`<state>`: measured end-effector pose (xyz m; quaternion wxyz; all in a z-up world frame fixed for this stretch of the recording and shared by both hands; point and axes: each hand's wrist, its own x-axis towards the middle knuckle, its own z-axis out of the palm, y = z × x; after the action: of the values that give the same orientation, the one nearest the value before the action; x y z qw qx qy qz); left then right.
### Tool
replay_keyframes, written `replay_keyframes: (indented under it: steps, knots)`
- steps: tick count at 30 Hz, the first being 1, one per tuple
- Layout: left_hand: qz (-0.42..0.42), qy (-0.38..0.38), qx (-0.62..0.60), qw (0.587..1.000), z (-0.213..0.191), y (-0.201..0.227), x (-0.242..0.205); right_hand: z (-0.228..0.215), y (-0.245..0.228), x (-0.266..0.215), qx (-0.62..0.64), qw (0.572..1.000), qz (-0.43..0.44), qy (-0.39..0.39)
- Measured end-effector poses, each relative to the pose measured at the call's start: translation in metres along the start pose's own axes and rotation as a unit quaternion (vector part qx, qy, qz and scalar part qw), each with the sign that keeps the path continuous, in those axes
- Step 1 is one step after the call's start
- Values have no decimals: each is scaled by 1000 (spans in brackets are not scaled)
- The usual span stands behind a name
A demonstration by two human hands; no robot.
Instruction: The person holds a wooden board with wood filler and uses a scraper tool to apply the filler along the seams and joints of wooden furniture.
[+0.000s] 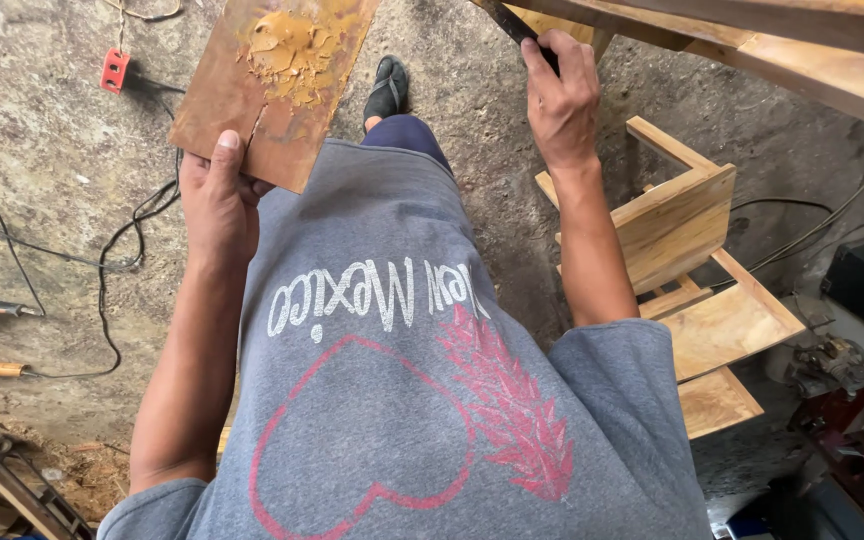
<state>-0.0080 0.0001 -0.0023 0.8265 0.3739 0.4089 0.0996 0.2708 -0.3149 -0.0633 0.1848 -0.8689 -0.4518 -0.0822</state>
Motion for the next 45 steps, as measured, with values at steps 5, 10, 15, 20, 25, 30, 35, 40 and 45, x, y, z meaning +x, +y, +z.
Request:
replay_keyframes:
  steps: [5, 10, 15, 20, 25, 30, 35, 40, 45]
  knots:
    - [-3, 12, 0, 1000, 3, 2, -3, 5, 2, 1, -13, 1000, 3, -5]
    - [0, 5, 2, 1000, 5, 3, 0, 8, 8, -5, -32, 999, 21, -13]
    - [1, 1, 13, 1000, 6, 4, 2, 11, 14, -9, -45, 999, 14, -3]
    - [-1, -6, 17, 1000, 10, 6, 3, 11, 18, -12, -58, 998, 16, -10]
    - [-2, -5, 19, 1000, 12, 7, 2, -1, 18, -16, -70, 997, 15, -30]
    - [2, -2, 16, 1000, 15, 11, 1, -16, 15, -17, -16, 999, 42, -10]
    - [7, -9, 22, 1000, 13, 8, 1, -10, 14, -20, 33, 995, 91, -3]
    - [5, -13, 23, 1000, 10, 5, 1, 0, 2, -20, 54, 993, 101, 15]
    - [1, -18, 23, 1000, 13, 7, -1, -5, 2, -9, -17, 998, 60, -20]
